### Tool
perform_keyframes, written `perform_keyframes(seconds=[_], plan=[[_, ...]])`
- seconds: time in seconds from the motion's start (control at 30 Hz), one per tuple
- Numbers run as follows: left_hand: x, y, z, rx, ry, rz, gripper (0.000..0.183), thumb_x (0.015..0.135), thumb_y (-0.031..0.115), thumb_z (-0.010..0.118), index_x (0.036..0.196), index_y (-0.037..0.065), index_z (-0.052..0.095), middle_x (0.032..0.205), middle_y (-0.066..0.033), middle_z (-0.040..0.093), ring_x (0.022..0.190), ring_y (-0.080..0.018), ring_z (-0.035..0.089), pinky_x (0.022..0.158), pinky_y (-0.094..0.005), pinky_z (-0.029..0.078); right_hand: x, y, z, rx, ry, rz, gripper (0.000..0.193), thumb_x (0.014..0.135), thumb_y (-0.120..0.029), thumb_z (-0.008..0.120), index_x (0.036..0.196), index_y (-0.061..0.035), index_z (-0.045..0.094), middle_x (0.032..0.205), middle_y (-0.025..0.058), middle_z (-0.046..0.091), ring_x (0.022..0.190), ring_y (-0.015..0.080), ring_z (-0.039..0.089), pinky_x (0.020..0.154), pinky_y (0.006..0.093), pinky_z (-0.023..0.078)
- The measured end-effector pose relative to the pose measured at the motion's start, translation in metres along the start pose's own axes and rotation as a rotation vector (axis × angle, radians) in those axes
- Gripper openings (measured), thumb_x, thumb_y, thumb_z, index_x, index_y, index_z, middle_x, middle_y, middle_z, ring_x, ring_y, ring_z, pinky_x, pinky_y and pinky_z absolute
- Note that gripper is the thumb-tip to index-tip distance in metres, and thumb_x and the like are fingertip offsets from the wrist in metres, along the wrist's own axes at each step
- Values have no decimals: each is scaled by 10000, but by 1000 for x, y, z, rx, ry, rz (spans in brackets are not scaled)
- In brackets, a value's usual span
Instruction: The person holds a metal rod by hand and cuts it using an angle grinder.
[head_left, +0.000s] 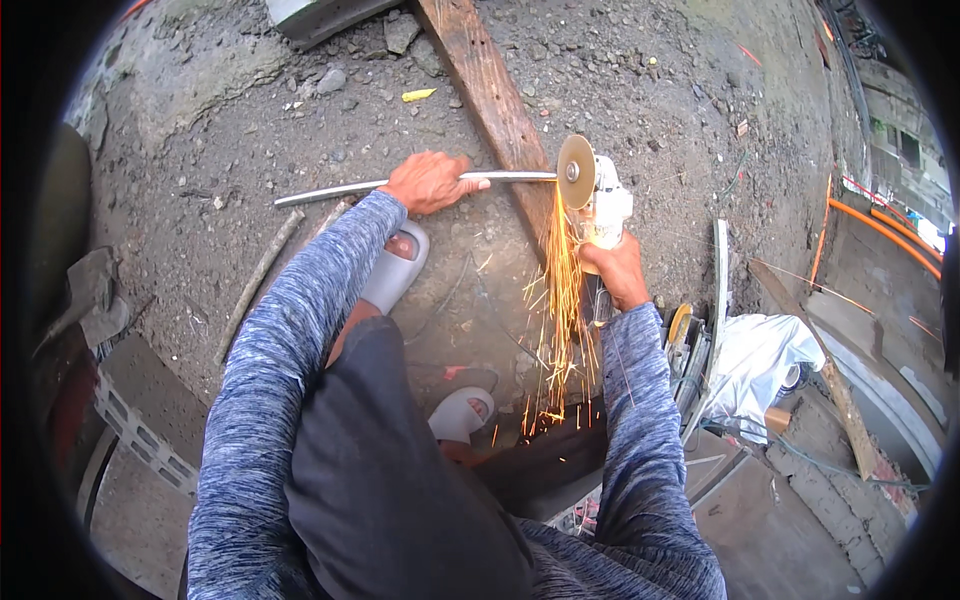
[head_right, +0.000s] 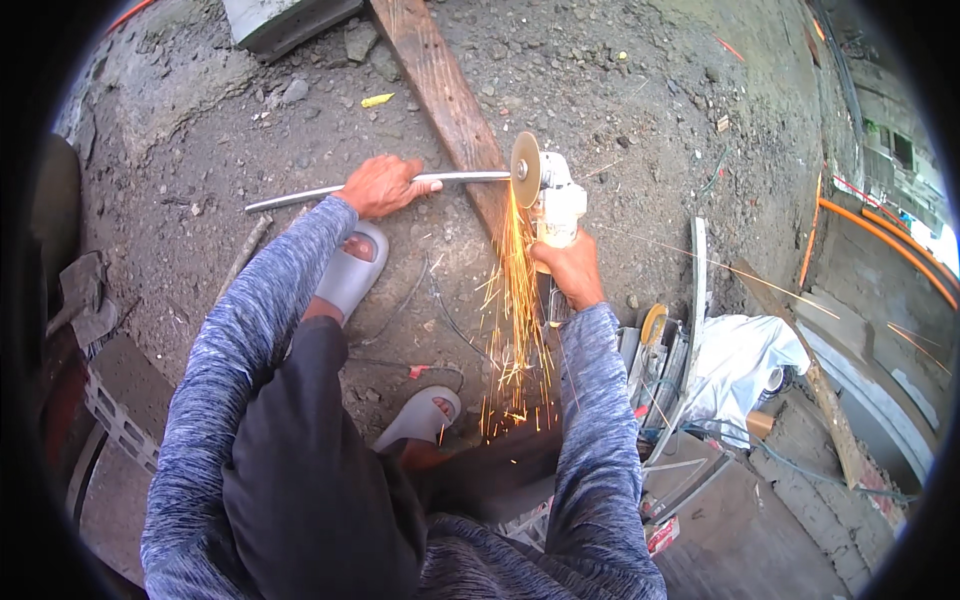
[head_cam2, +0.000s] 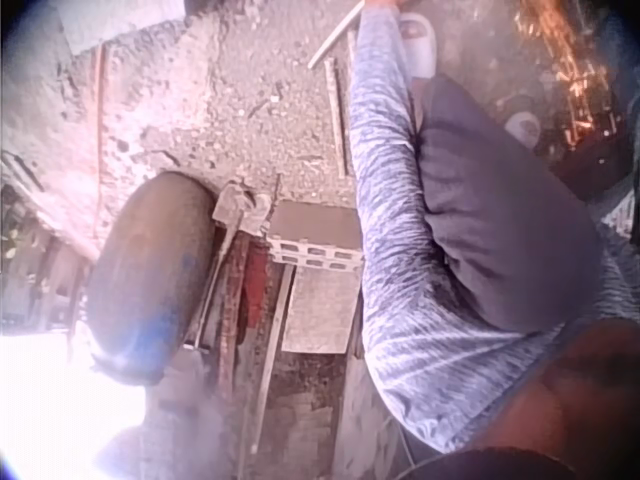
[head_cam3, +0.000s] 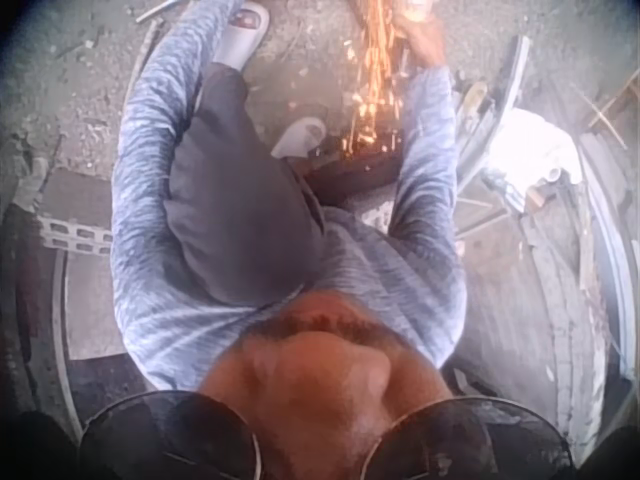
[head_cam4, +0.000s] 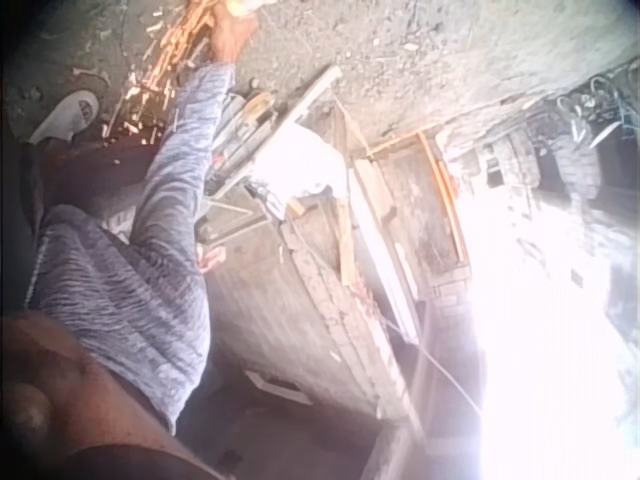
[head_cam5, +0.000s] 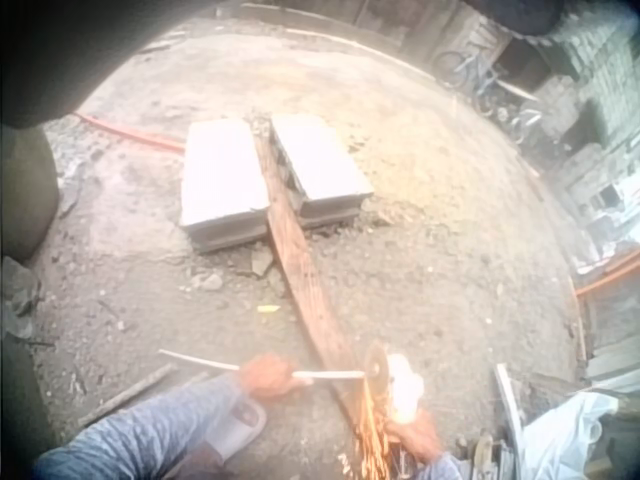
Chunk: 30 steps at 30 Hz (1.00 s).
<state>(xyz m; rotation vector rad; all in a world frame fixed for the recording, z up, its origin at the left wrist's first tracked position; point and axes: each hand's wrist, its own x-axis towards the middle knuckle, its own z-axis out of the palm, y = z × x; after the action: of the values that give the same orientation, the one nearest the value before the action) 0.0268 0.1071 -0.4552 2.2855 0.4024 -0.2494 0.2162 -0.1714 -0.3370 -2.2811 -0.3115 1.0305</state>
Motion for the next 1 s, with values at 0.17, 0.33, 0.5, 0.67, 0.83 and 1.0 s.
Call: perform_keyframes(seconds=[0.17, 0.33, 0.5, 0.67, 0.83, 1.0], plan=[[1, 0, 1, 12, -18, -14, 730, 1035, 691, 449, 944, 19, 720, 823, -274, 709, 859, -474, 701, 796, -575, 530, 4, 1, 0, 70, -10, 34, 413, 737, -116, 795, 1113, 33, 712, 981, 70, 747, 854, 146, 689, 772, 326, 553], [0, 2, 2, 13, -11, -30, 731, 1041, 688, 437, 953, 26, 736, 858, -263, 727, 897, -458, 709, 843, -562, 529, 2, 1, -3, 27, -19, -6, 409, 736, -131, 807, 1096, 42, 716, 960, 67, 748, 838, 138, 682, 752, 327, 550], [-2, 4, 2, 0, 18, -23, 725, 1037, 691, 444, 928, 27, 712, 854, -267, 722, 903, -456, 711, 830, -555, 534, 5, 5, -3, -43, -7, 26, 410, 743, -118, 799, 1113, 40, 719, 966, 68, 750, 844, 139, 684, 757, 325, 551], [-6, 6, 7, 19, 67, -58, 714, 1026, 699, 462, 897, 34, 688, 819, -255, 718, 863, -456, 714, 805, -556, 536, 9, -2, 1, 68, -4, -26, 399, 742, -103, 789, 1105, 45, 716, 965, 70, 749, 851, 150, 697, 769, 324, 559], [-6, 4, 11, 17, 95, -68, 706, 1020, 699, 476, 867, 39, 671, 809, -242, 720, 845, -458, 714, 790, -561, 534, 3, -11, -4, -10, -19, 29, 383, 748, -98, 783, 1092, 52, 709, 964, 68, 744, 808, 155, 700, 736, 327, 569], [-5, 2, 14, 10, 115, -47, 706, 1018, 700, 480, 868, 35, 661, 791, -245, 709, 819, -457, 706, 769, -563, 530, 1, -1, -7, -4, -43, 57, 390, 748, -102, 786, 1099, 51, 709, 958, 65, 744, 805, 147, 701, 725, 327, 571]])
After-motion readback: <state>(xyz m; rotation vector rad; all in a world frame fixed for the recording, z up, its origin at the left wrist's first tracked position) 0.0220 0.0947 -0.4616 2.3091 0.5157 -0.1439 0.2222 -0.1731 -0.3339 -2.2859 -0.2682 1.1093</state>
